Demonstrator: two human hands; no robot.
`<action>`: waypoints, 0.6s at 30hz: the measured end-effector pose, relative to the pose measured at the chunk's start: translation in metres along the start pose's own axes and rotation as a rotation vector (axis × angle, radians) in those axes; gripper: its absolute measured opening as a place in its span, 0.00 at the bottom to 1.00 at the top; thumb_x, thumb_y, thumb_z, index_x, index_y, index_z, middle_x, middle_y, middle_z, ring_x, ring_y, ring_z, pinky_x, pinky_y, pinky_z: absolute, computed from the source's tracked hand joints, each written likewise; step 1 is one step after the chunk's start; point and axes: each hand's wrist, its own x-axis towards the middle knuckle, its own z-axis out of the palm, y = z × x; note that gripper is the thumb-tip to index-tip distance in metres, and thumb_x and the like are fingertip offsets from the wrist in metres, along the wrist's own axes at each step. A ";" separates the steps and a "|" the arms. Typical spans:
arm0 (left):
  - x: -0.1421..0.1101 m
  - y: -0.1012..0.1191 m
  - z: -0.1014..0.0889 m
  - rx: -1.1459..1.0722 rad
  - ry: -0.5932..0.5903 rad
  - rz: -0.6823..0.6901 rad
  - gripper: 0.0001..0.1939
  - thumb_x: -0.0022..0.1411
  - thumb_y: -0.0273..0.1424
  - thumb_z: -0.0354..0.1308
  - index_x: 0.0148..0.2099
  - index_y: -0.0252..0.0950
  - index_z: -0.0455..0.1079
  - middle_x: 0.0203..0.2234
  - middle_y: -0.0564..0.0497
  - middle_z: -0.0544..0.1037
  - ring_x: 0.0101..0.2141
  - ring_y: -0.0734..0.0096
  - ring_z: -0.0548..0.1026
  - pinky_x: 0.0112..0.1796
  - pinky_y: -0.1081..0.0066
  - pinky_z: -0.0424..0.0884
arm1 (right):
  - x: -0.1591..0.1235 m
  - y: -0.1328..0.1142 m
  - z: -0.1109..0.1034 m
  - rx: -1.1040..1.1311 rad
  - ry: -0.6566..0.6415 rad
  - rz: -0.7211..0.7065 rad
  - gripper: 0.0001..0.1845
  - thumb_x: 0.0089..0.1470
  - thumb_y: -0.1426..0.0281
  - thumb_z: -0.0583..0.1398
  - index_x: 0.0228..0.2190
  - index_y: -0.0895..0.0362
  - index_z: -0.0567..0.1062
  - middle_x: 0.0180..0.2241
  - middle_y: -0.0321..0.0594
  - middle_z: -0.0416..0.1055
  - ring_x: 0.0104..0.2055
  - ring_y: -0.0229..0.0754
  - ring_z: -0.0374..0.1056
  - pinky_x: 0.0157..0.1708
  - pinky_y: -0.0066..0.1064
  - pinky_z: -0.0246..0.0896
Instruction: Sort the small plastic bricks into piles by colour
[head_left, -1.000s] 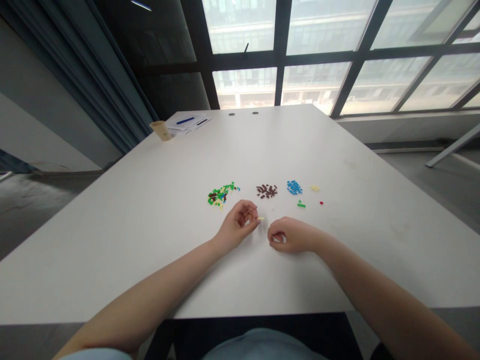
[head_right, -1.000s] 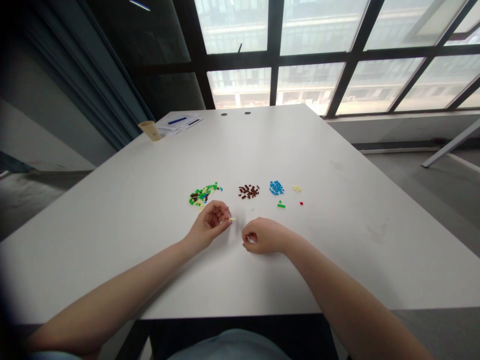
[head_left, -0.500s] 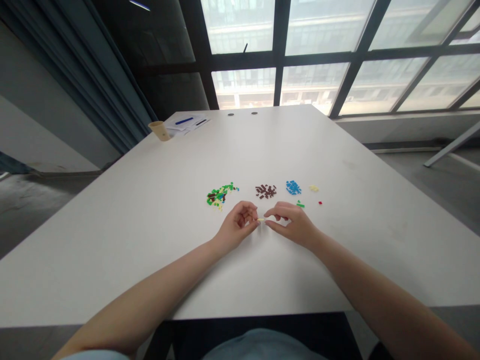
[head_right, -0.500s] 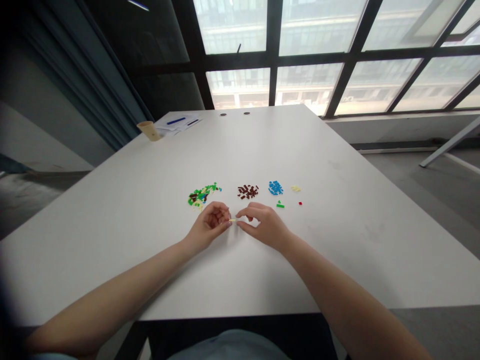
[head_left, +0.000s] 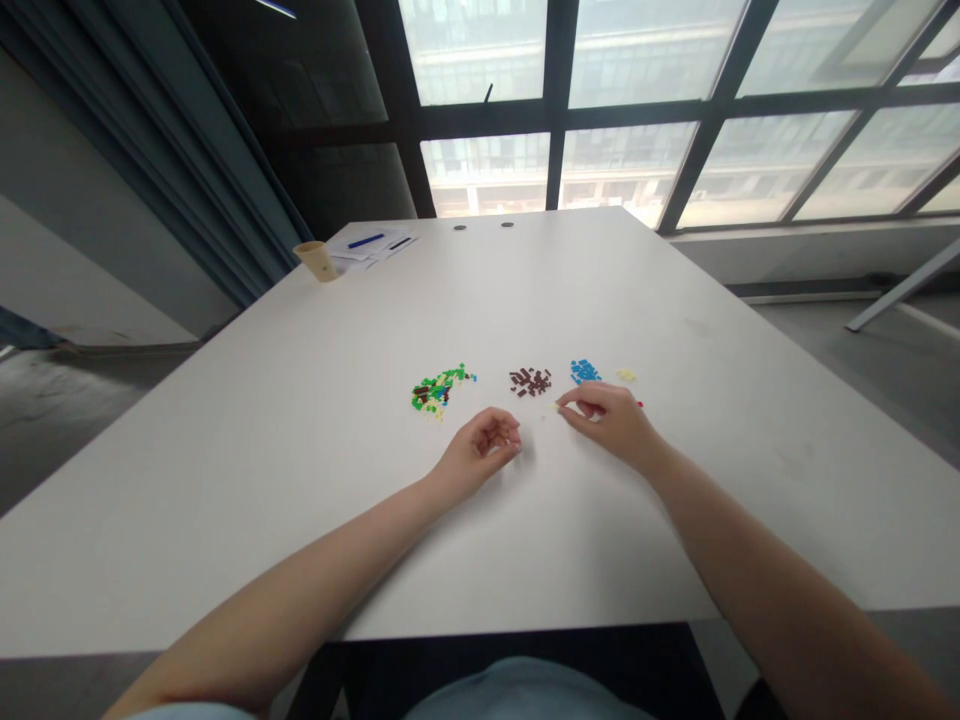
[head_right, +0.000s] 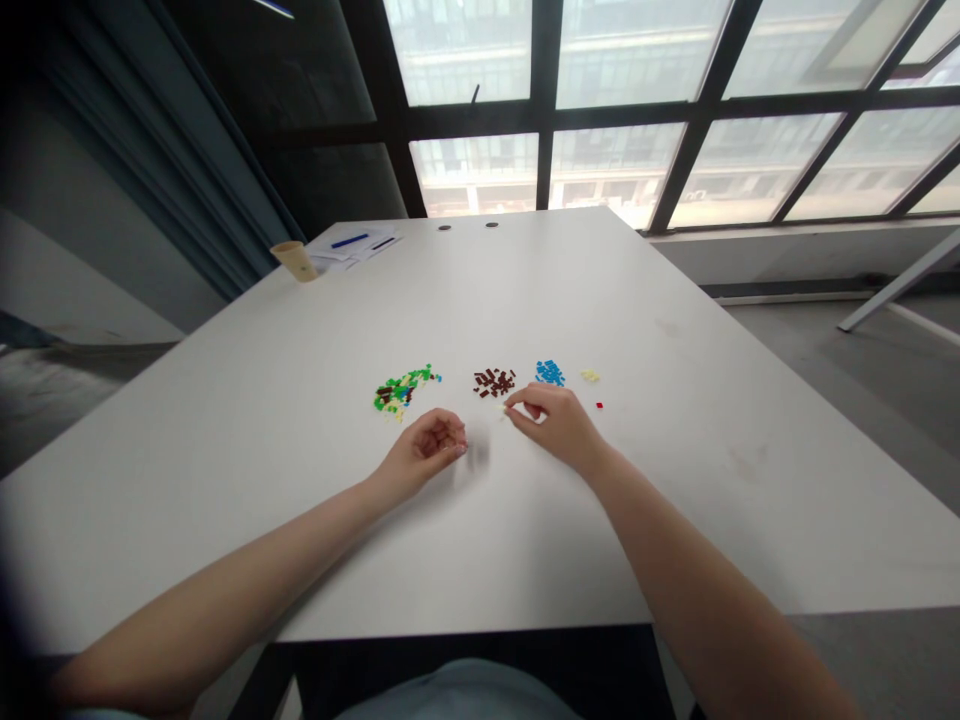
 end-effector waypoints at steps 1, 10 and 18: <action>0.000 -0.001 0.000 0.028 -0.036 -0.014 0.12 0.54 0.35 0.59 0.38 0.34 0.62 0.28 0.52 0.69 0.30 0.76 0.68 0.33 0.74 0.64 | 0.001 0.010 -0.010 -0.039 0.028 0.051 0.09 0.50 0.67 0.57 0.27 0.58 0.76 0.17 0.31 0.56 0.21 0.32 0.52 0.24 0.25 0.49; -0.005 0.003 0.001 0.474 -0.406 0.055 0.06 0.59 0.30 0.51 0.33 0.33 0.67 0.29 0.49 0.71 0.31 0.75 0.67 0.30 0.76 0.62 | -0.013 0.099 -0.071 -0.467 0.004 0.747 0.12 0.42 0.64 0.59 0.28 0.56 0.79 0.18 0.35 0.62 0.21 0.35 0.56 0.21 0.28 0.45; -0.005 0.001 0.000 0.499 -0.437 0.098 0.07 0.60 0.29 0.49 0.34 0.32 0.67 0.29 0.48 0.70 0.31 0.76 0.67 0.29 0.77 0.62 | -0.012 0.100 -0.055 -0.474 -0.044 0.825 0.14 0.42 0.63 0.59 0.31 0.56 0.79 0.24 0.39 0.69 0.25 0.38 0.61 0.24 0.28 0.50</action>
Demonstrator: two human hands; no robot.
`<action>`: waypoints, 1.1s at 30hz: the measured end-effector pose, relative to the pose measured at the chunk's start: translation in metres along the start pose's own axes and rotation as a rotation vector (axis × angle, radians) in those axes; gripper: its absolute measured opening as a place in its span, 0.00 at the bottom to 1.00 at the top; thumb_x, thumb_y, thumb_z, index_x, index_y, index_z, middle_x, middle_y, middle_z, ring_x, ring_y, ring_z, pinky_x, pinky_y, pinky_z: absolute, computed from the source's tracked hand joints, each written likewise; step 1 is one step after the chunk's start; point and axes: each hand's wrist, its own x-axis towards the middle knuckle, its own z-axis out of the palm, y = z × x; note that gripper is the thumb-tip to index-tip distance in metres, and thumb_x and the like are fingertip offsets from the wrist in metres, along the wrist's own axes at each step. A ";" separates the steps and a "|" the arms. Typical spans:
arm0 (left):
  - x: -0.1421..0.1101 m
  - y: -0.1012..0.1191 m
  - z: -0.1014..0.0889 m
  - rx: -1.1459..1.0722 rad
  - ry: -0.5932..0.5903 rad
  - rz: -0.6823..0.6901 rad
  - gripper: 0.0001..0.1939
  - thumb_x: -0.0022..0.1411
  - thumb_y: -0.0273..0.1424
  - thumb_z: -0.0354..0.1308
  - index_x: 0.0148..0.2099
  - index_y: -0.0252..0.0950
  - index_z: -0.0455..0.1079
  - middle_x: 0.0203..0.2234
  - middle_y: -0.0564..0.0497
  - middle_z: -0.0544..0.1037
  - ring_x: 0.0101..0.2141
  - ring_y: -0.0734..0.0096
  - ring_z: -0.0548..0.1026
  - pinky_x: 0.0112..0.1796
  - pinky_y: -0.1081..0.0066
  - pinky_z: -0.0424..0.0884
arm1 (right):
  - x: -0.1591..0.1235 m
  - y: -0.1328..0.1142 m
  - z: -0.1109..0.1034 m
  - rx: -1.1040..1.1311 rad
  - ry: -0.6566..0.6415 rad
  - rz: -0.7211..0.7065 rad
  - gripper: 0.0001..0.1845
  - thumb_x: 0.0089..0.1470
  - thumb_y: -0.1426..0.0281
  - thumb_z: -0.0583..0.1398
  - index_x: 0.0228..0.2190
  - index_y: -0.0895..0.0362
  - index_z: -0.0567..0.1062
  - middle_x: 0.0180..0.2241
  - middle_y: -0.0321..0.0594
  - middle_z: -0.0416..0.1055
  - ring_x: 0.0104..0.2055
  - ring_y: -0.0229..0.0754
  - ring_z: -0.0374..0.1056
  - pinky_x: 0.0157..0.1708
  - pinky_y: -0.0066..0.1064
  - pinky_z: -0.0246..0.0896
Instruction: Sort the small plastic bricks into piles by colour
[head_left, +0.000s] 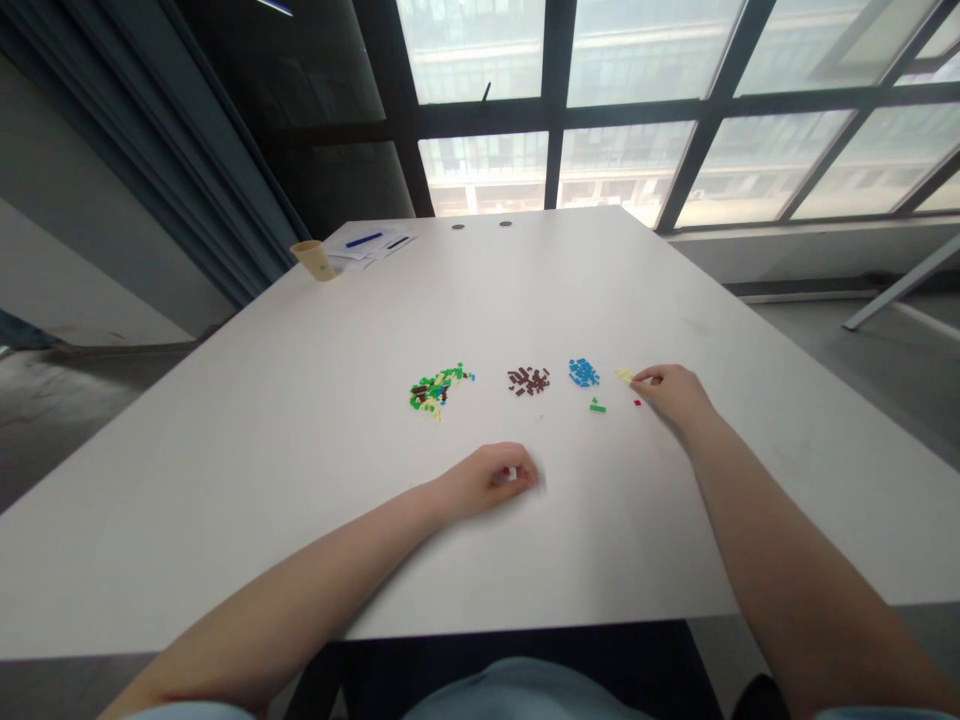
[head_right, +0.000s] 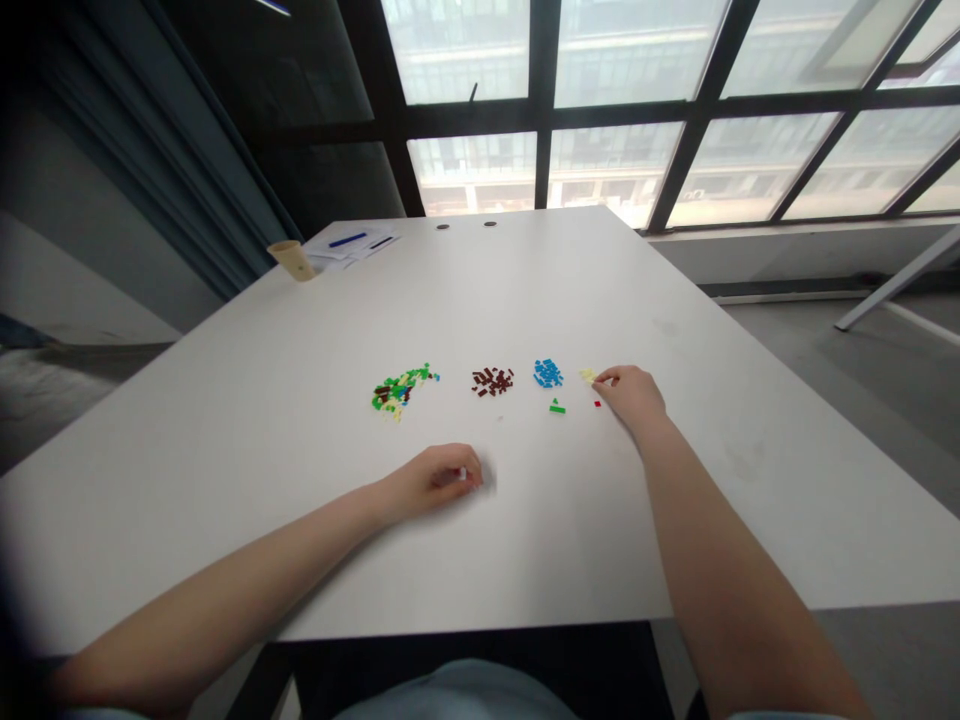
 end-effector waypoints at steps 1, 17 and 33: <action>0.000 0.000 0.000 0.001 -0.001 0.001 0.07 0.60 0.28 0.49 0.35 0.33 0.67 0.29 0.48 0.71 0.31 0.76 0.67 0.30 0.77 0.63 | 0.000 -0.001 0.000 -0.004 0.005 0.010 0.14 0.43 0.63 0.59 0.30 0.56 0.79 0.24 0.39 0.70 0.25 0.38 0.62 0.24 0.28 0.51; -0.008 -0.030 -0.055 0.561 0.371 -0.220 0.09 0.57 0.28 0.50 0.33 0.37 0.72 0.32 0.47 0.73 0.34 0.66 0.69 0.37 0.68 0.63 | -0.058 -0.072 0.009 0.086 -0.230 -0.710 0.19 0.52 0.63 0.52 0.14 0.58 0.62 0.15 0.32 0.56 0.21 0.32 0.50 0.23 0.26 0.44; -0.028 -0.058 -0.098 0.358 0.289 -0.271 0.08 0.52 0.34 0.57 0.29 0.37 0.75 0.28 0.47 0.72 0.28 0.68 0.69 0.33 0.68 0.65 | -0.078 -0.088 0.021 0.067 -0.319 -0.828 0.16 0.54 0.66 0.53 0.18 0.59 0.66 0.19 0.36 0.62 0.23 0.33 0.53 0.25 0.27 0.44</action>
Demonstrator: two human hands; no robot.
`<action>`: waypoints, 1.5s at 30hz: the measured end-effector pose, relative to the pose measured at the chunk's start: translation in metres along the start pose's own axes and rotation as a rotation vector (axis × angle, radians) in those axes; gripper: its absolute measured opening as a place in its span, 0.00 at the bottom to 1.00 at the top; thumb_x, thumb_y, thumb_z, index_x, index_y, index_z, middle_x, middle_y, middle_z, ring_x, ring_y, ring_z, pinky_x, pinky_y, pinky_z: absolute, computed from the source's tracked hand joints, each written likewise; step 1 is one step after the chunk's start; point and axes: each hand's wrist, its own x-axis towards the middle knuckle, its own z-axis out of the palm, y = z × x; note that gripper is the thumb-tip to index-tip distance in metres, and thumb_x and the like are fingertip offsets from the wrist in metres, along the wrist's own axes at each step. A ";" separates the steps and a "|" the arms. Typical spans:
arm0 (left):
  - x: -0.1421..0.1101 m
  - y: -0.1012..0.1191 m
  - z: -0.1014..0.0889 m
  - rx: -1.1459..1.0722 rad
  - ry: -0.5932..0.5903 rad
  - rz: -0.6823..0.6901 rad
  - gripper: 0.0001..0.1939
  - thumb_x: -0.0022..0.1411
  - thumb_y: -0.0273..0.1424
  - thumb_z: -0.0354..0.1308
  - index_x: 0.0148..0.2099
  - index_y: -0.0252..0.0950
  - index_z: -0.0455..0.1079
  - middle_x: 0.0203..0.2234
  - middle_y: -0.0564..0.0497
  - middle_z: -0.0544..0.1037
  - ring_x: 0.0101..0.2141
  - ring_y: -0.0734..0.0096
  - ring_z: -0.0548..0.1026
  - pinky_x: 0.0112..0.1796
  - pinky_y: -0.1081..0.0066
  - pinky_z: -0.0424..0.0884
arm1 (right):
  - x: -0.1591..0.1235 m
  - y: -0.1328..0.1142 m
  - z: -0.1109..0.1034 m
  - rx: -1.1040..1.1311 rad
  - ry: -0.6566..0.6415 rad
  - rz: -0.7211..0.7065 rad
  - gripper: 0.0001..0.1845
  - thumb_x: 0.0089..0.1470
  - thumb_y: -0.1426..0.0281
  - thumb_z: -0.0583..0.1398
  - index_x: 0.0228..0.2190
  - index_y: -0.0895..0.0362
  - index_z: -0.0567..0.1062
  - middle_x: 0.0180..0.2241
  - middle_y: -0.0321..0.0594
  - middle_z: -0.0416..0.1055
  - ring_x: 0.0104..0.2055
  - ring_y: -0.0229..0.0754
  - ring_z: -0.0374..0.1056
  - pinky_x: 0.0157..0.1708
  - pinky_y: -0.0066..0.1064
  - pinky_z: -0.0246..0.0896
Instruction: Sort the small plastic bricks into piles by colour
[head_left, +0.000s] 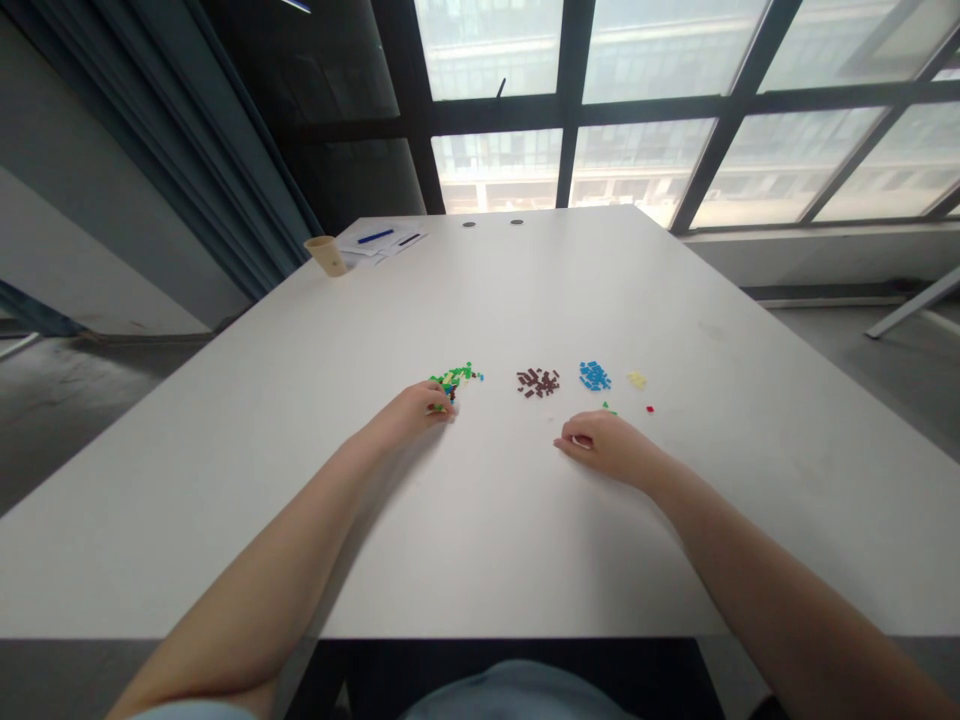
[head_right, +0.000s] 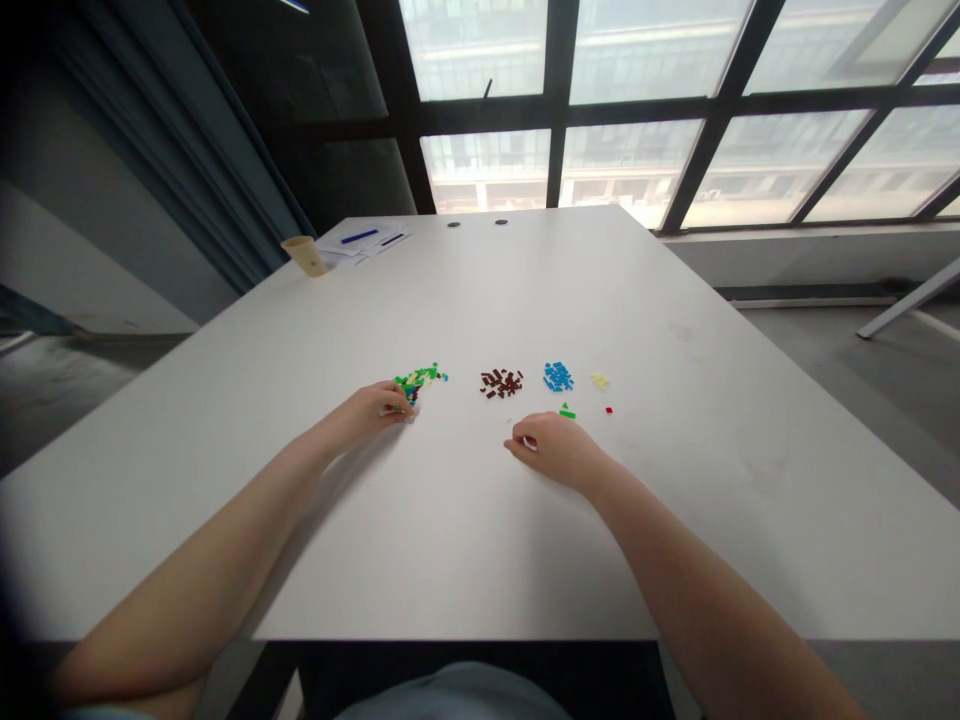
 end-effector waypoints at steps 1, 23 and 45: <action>0.000 0.004 0.000 -0.016 0.010 -0.005 0.08 0.52 0.35 0.57 0.29 0.37 0.75 0.29 0.47 0.72 0.28 0.69 0.69 0.33 0.69 0.65 | 0.000 -0.001 0.000 0.001 -0.002 -0.003 0.16 0.54 0.66 0.53 0.18 0.59 0.67 0.19 0.36 0.62 0.23 0.33 0.53 0.25 0.27 0.44; -0.012 0.075 0.068 -0.674 0.129 0.165 0.14 0.48 0.42 0.63 0.26 0.36 0.74 0.25 0.49 0.72 0.28 0.73 0.68 0.29 0.71 0.62 | 0.000 -0.007 0.002 0.015 -0.018 -0.036 0.16 0.53 0.67 0.55 0.17 0.59 0.67 0.18 0.35 0.61 0.21 0.32 0.51 0.24 0.26 0.42; -0.011 0.074 0.071 -0.754 0.133 0.184 0.06 0.48 0.35 0.64 0.27 0.37 0.74 0.25 0.50 0.72 0.27 0.75 0.67 0.28 0.72 0.61 | -0.001 -0.013 0.000 0.127 0.113 -0.100 0.07 0.52 0.68 0.56 0.28 0.57 0.73 0.19 0.32 0.59 0.22 0.31 0.53 0.25 0.23 0.47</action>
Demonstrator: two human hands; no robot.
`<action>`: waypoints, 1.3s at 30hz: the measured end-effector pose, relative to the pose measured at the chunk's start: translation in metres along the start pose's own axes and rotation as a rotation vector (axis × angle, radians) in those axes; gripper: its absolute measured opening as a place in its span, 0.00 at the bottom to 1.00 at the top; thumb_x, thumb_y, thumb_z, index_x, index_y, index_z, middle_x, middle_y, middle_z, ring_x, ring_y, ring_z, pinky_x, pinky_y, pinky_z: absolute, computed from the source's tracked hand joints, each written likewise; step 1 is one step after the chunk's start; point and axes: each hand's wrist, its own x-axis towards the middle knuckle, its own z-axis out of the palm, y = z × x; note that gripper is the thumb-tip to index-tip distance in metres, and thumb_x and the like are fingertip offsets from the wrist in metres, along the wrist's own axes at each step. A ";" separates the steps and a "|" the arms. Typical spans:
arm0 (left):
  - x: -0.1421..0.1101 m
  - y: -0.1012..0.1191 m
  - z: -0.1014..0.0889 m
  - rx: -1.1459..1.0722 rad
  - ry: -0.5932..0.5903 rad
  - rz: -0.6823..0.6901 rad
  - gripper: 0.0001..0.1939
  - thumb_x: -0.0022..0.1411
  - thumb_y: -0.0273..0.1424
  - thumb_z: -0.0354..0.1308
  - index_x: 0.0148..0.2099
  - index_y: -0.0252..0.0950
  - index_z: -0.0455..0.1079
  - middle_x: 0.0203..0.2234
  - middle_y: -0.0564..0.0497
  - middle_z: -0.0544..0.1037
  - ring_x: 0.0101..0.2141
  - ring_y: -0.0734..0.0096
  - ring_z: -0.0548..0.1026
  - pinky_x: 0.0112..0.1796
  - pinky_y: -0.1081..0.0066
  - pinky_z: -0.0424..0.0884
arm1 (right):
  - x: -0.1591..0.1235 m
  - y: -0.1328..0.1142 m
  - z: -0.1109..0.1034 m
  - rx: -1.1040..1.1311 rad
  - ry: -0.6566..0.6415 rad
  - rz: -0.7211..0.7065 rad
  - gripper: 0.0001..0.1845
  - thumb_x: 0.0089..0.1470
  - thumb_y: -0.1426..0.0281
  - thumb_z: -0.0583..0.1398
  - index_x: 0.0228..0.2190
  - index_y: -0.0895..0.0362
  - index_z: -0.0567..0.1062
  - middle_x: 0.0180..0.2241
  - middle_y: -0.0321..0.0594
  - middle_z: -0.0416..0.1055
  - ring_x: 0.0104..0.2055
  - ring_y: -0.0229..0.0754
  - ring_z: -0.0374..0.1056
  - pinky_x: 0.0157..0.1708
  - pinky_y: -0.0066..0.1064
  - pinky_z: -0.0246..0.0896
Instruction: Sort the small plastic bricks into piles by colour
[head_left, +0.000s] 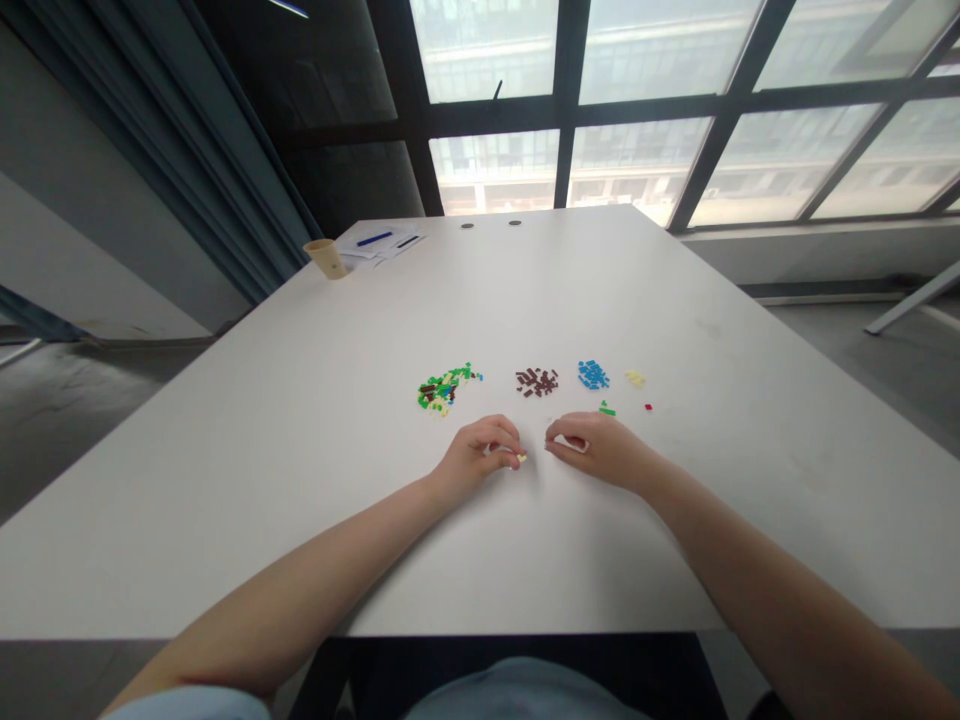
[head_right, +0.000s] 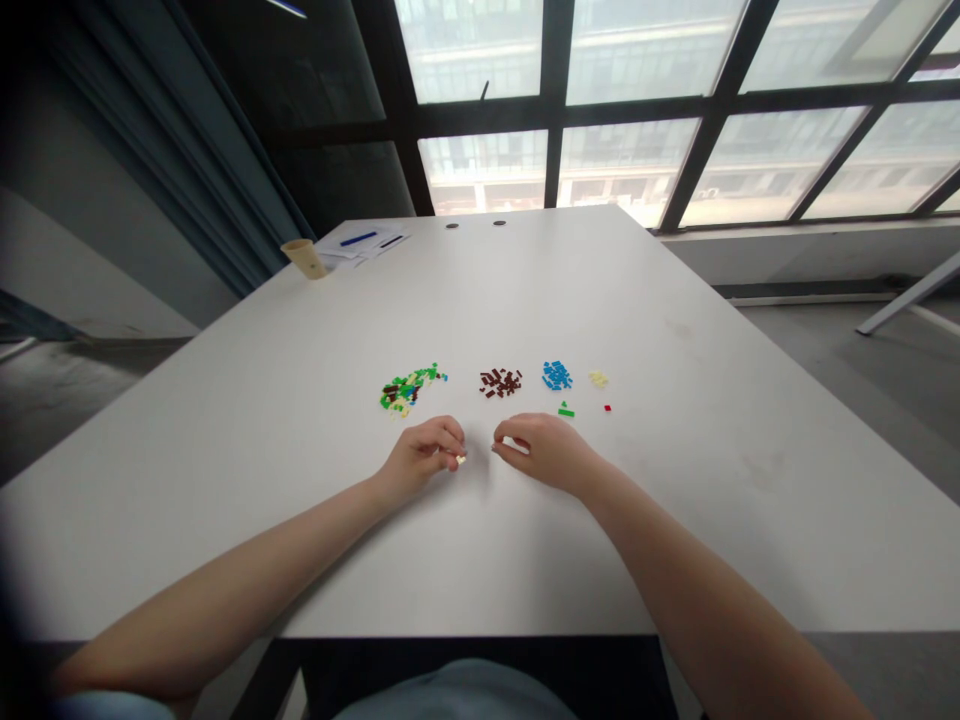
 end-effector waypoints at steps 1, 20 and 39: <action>0.000 0.000 0.000 0.001 -0.004 0.007 0.06 0.49 0.34 0.64 0.27 0.37 0.74 0.25 0.50 0.72 0.27 0.75 0.67 0.28 0.72 0.61 | -0.001 -0.002 0.000 0.023 0.039 -0.023 0.07 0.52 0.68 0.57 0.30 0.56 0.74 0.20 0.32 0.59 0.22 0.31 0.54 0.26 0.23 0.48; -0.001 -0.002 0.004 -0.040 -0.137 -0.154 0.18 0.49 0.44 0.61 0.33 0.32 0.72 0.24 0.51 0.70 0.25 0.76 0.63 0.27 0.74 0.57 | 0.001 -0.015 0.013 0.196 0.178 -0.177 0.09 0.53 0.68 0.57 0.32 0.55 0.77 0.21 0.35 0.64 0.24 0.32 0.57 0.26 0.23 0.53; -0.002 0.000 0.004 -0.025 -0.270 -0.295 0.23 0.51 0.47 0.58 0.40 0.32 0.70 0.25 0.50 0.70 0.26 0.75 0.63 0.28 0.74 0.57 | -0.031 0.124 -0.059 -0.169 0.297 0.788 0.18 0.42 0.66 0.58 0.36 0.56 0.79 0.17 0.34 0.59 0.20 0.34 0.52 0.23 0.30 0.44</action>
